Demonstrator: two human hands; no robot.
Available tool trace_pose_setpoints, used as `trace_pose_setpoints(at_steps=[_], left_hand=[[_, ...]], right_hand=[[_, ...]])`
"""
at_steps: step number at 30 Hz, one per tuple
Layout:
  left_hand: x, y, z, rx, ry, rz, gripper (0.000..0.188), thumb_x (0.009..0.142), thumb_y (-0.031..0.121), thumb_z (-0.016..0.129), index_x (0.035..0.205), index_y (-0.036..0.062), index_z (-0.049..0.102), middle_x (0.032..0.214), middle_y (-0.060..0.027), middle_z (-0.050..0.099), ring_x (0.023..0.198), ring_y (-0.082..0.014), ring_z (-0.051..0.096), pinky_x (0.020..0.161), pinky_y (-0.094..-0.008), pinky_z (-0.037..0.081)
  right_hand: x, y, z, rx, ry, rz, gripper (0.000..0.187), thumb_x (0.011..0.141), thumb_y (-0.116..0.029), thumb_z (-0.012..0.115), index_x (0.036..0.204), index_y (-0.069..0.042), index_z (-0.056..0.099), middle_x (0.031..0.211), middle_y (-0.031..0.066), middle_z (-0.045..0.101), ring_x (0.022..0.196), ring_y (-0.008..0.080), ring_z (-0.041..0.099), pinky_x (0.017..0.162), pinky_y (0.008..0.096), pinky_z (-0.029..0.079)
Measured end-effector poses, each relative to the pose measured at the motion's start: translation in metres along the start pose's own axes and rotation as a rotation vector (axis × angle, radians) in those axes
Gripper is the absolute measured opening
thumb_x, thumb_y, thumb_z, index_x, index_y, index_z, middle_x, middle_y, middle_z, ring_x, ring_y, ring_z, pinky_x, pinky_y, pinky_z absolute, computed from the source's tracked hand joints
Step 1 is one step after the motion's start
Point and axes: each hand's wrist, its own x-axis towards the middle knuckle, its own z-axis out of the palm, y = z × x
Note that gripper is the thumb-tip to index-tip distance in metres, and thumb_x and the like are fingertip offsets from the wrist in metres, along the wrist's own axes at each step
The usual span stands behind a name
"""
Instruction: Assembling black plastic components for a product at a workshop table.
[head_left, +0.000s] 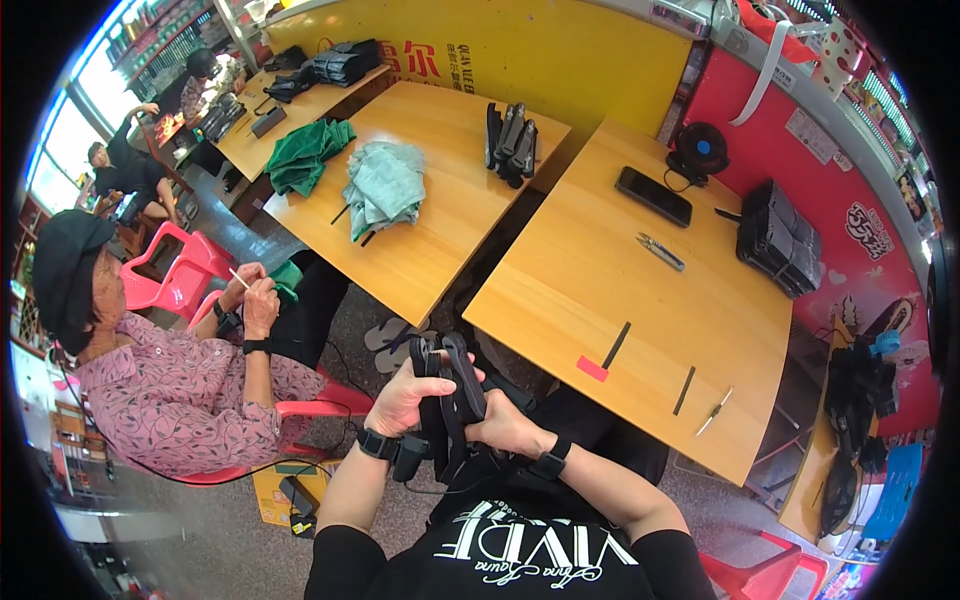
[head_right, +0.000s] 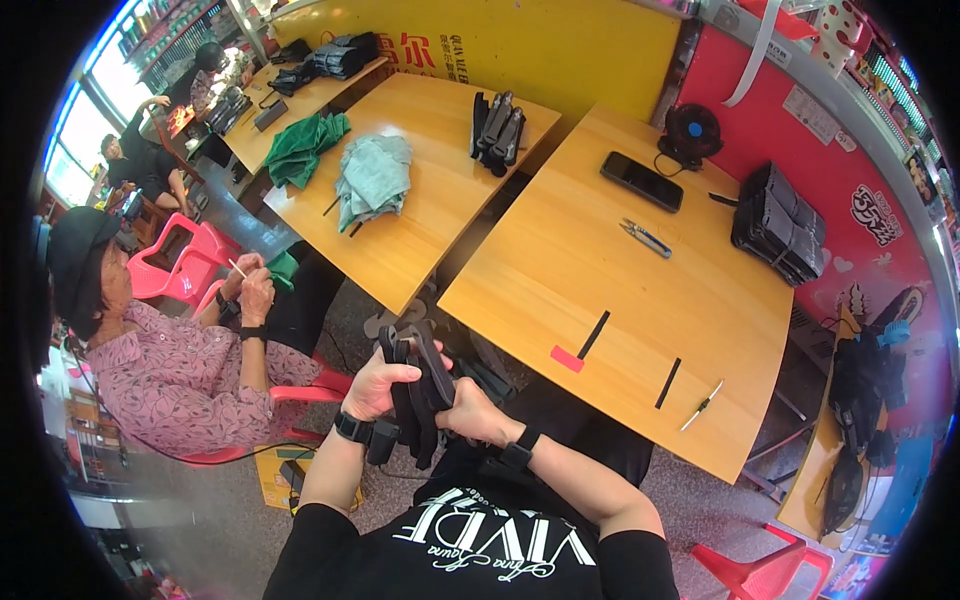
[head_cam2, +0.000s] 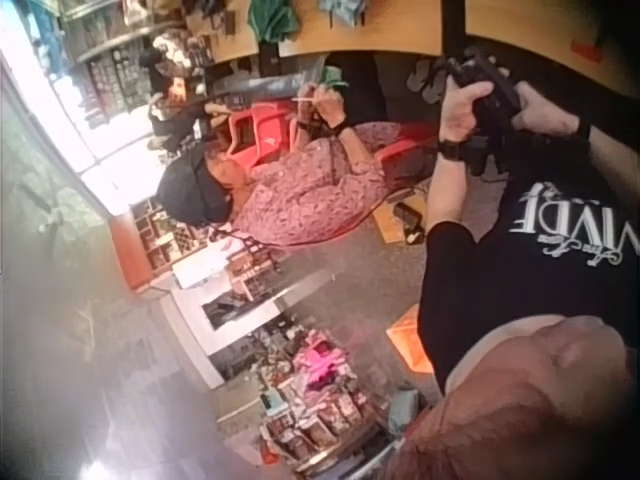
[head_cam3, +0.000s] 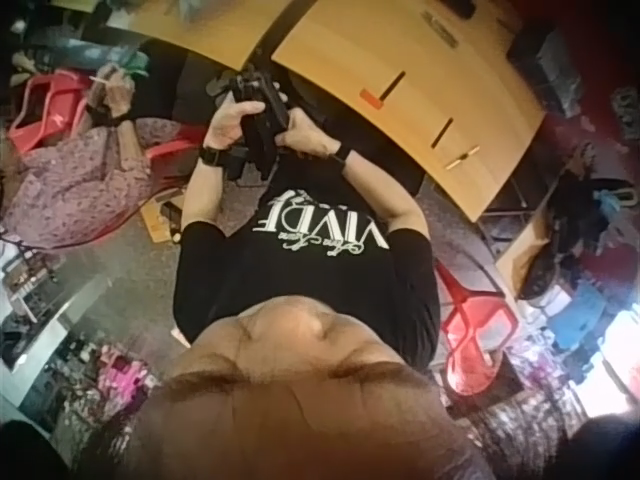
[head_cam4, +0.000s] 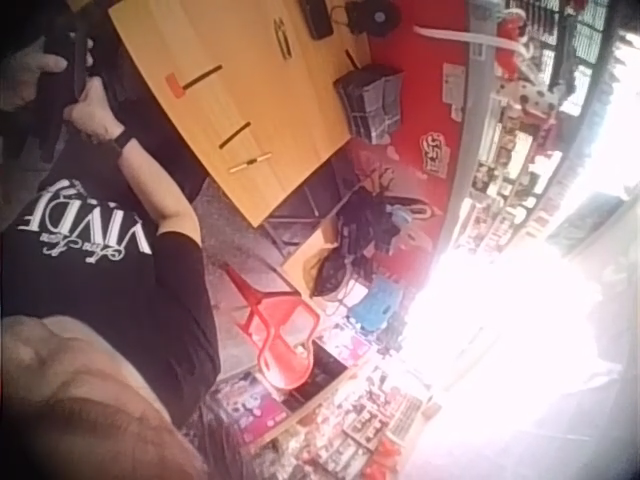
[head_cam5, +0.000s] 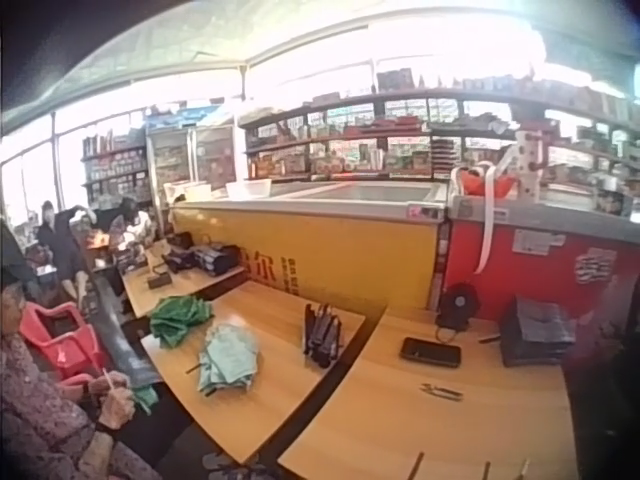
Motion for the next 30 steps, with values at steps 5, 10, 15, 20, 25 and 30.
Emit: trace_pose_setpoints(at_steps=[5,10,15,20,25,30], left_hand=[[-0.008,0.019,-0.001,0.116,0.213,0.34,0.025,0.073,-0.002,0.062,0.098,-0.0028,0.062,0.095,-0.0168,0.067,0.09,-0.0241,0.066,0.085,-0.0371,0.053],[-0.033,0.051,0.002,0.066,0.216,0.639,0.041,0.07,0.007,0.067,0.107,-0.0023,0.056,0.096,-0.0182,0.064,0.089,-0.0262,0.064,0.082,-0.0375,0.053],[-0.044,0.064,0.035,-0.02,0.02,0.519,0.043,0.068,0.011,0.07,0.106,-0.0014,0.053,0.096,-0.0184,0.062,0.089,-0.029,0.063,0.083,-0.0409,0.054],[-0.03,0.05,0.06,0.107,0.09,0.418,0.045,0.063,0.01,0.066,0.104,-0.0042,0.055,0.096,-0.02,0.064,0.091,-0.0291,0.064,0.084,-0.0385,0.053],[0.01,0.019,0.135,0.153,-0.146,0.242,0.031,0.071,0.0,0.063,0.101,-0.0055,0.061,0.098,-0.0176,0.067,0.09,-0.0246,0.066,0.085,-0.0358,0.052],[0.05,-0.018,0.162,0.29,-0.16,0.179,0.038,0.081,-0.003,0.067,0.117,-0.0049,0.058,0.101,-0.0108,0.067,0.091,-0.0162,0.065,0.086,-0.0305,0.052]], right_hand=[[-0.003,-0.032,0.003,0.237,0.021,-0.106,0.025,0.071,0.0,0.069,0.095,0.005,0.065,0.079,0.0033,0.065,0.073,0.0119,0.059,0.067,0.0275,0.049],[0.013,-0.015,-0.013,-0.063,-0.118,-0.016,0.044,0.073,0.002,0.068,0.117,0.002,0.06,0.099,0.0031,0.065,0.088,0.0126,0.059,0.079,0.028,0.048],[-0.027,-0.052,-0.025,0.112,-0.171,-0.215,0.06,0.071,0.011,0.053,0.129,0.0,0.051,0.124,0.0079,0.058,0.107,0.0196,0.058,0.092,0.0309,0.046],[-0.088,-0.058,-0.069,0.213,-0.371,-0.235,0.072,0.073,0.003,0.058,0.142,-0.004,0.039,0.134,0.0091,0.051,0.114,0.0175,0.053,0.1,0.0322,0.041],[-0.119,-0.053,-0.061,0.003,-0.121,-0.271,0.091,0.068,-0.024,0.087,0.141,0.0,0.038,0.13,0.0131,0.054,0.12,0.0215,0.052,0.105,0.0361,0.038],[-0.142,-0.071,-0.055,0.583,0.032,-0.395,0.069,0.072,-0.006,0.082,0.131,0.0,0.049,0.118,0.0101,0.061,0.11,0.019,0.058,0.098,0.0342,0.045]])
